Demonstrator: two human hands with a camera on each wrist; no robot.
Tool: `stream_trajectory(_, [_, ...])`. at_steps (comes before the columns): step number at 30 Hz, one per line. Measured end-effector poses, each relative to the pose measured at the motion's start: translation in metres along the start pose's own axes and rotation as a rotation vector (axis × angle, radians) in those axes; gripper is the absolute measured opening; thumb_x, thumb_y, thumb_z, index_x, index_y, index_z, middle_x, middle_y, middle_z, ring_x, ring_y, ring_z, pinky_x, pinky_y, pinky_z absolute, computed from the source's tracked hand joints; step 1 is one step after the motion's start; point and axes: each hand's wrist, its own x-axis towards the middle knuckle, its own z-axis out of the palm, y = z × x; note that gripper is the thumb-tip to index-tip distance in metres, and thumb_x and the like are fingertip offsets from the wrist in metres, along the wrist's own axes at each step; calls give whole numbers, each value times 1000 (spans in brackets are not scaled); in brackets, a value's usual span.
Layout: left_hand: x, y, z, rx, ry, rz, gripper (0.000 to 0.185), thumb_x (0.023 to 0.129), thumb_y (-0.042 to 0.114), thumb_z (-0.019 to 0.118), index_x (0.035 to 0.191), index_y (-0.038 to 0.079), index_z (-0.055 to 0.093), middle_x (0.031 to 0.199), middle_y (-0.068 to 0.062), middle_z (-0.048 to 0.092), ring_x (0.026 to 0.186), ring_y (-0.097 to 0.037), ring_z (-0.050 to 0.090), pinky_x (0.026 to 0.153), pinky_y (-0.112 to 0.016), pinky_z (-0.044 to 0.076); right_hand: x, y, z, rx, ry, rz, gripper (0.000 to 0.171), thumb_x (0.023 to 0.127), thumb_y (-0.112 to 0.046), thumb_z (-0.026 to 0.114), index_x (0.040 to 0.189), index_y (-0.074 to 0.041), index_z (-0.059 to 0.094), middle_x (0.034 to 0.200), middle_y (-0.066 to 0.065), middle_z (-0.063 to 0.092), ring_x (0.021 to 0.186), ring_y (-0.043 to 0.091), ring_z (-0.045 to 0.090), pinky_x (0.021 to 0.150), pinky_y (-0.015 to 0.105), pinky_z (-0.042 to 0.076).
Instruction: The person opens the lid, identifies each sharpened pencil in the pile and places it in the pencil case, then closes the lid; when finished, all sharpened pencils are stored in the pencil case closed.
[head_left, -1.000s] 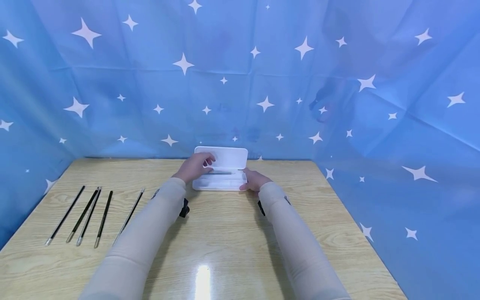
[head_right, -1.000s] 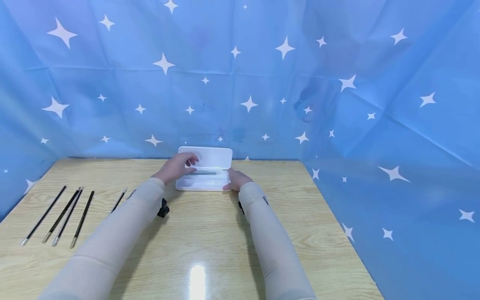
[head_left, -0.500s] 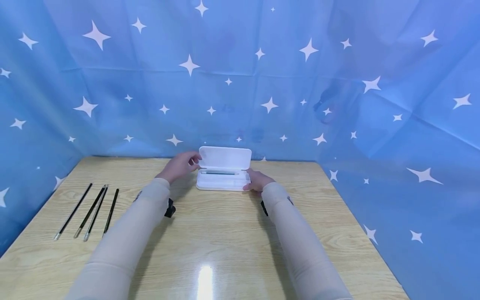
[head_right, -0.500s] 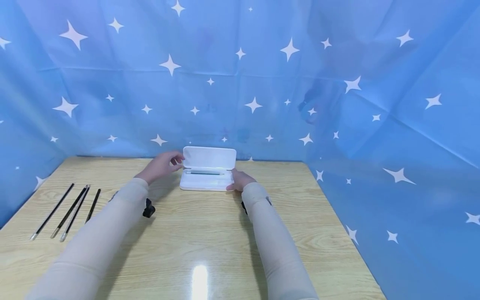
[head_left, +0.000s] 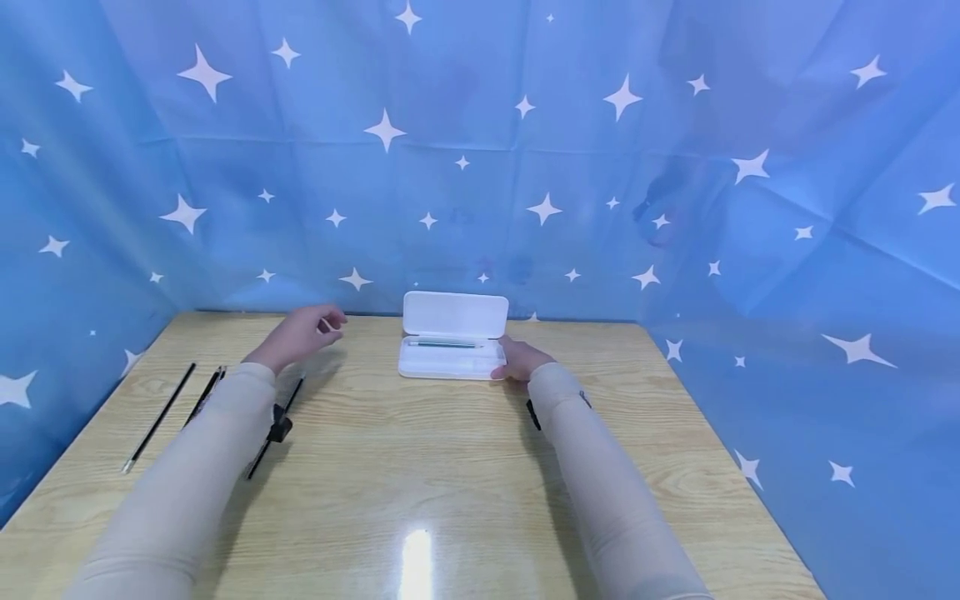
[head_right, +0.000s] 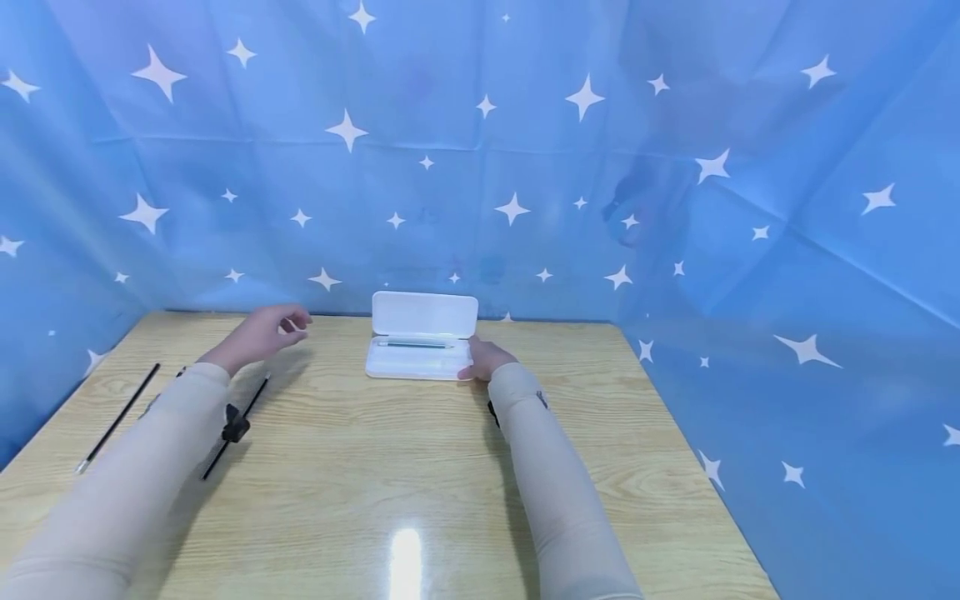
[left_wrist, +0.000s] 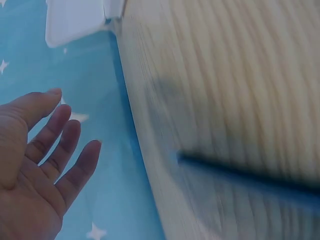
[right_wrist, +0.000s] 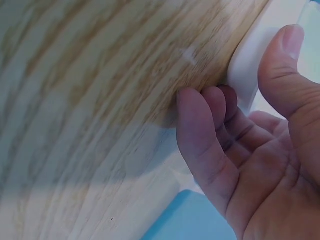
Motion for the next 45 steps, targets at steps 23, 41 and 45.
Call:
stream_trajectory(23, [-87, -62, -65, 10, -32, -176, 40, 106, 21, 54, 133, -10, 52, 121, -32, 60, 108, -47, 61, 77, -48, 59, 2, 0, 2, -5, 6, 14, 80, 96, -34, 70, 160, -18, 24, 150, 14, 45, 111, 31, 51, 71, 38, 50])
stream_trajectory(41, [-126, -88, -81, -17, -186, -344, 38, 103, 13, 52, 126, -17, 49, 96, -23, 60, 78, -28, 61, 66, -41, 57, -1, -2, 3, 22, -9, 3, 83, 97, -32, 70, 163, -18, 20, 151, 16, 43, 109, 33, 53, 61, 35, 48])
stream_trajectory(45, [-128, -87, -83, -86, -253, -410, 38, 102, 9, 56, 124, -19, 46, 89, -13, 57, 75, -22, 57, 65, -38, 56, 0, -3, 3, 25, -9, 1, 82, 98, -31, 69, 162, -18, 20, 150, 16, 44, 108, 33, 53, 61, 35, 49])
